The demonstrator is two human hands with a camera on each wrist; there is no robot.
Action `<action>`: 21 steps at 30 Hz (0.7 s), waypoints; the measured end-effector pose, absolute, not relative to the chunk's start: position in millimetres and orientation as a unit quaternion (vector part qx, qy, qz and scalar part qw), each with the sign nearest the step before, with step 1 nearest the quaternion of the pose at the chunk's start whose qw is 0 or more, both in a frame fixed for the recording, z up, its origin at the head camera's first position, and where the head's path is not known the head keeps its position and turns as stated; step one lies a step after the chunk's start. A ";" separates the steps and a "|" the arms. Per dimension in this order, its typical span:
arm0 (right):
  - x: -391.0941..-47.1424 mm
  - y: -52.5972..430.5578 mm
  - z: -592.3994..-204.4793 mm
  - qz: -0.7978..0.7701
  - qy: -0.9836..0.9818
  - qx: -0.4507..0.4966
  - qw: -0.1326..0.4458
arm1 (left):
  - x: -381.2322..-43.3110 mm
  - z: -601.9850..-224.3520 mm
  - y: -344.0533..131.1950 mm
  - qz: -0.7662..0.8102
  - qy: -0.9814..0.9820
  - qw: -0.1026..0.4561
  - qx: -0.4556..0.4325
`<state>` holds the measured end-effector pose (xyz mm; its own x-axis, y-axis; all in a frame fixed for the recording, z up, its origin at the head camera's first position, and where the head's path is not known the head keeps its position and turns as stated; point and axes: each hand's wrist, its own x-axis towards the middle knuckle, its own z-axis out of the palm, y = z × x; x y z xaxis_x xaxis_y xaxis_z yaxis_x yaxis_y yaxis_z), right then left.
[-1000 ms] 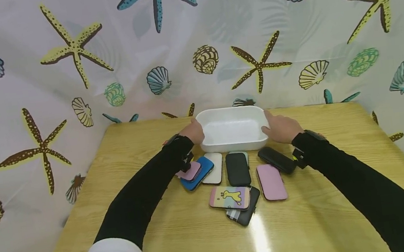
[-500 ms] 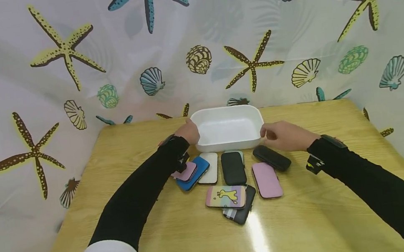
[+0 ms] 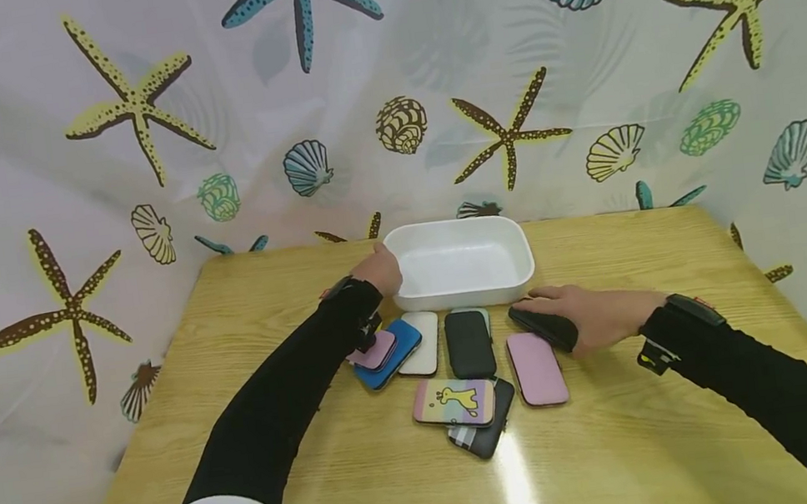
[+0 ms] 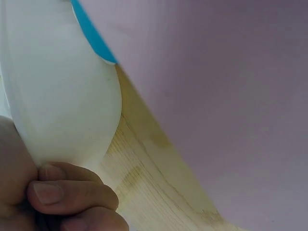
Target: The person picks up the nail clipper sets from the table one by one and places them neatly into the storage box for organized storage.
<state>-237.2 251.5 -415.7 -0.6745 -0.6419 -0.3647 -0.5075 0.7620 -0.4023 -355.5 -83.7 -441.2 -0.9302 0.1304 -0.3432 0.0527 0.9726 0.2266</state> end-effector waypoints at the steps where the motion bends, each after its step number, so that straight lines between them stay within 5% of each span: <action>1: -236.5 251.7 -416.5 -0.133 0.904 -0.316 0.254 | -354.8 -440.6 -83.6 0.105 0.977 0.180 0.045; 21: -249.5 237.4 -416.8 -0.083 0.910 -0.304 0.268 | -354.4 -440.3 -82.8 0.095 0.980 0.176 0.025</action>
<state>-249.5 237.4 -416.8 -0.6715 -0.5979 -0.4377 -0.5093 0.8014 -0.3135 -354.4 -82.8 -440.3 -0.9372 0.0814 -0.3392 0.0146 0.9807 0.1951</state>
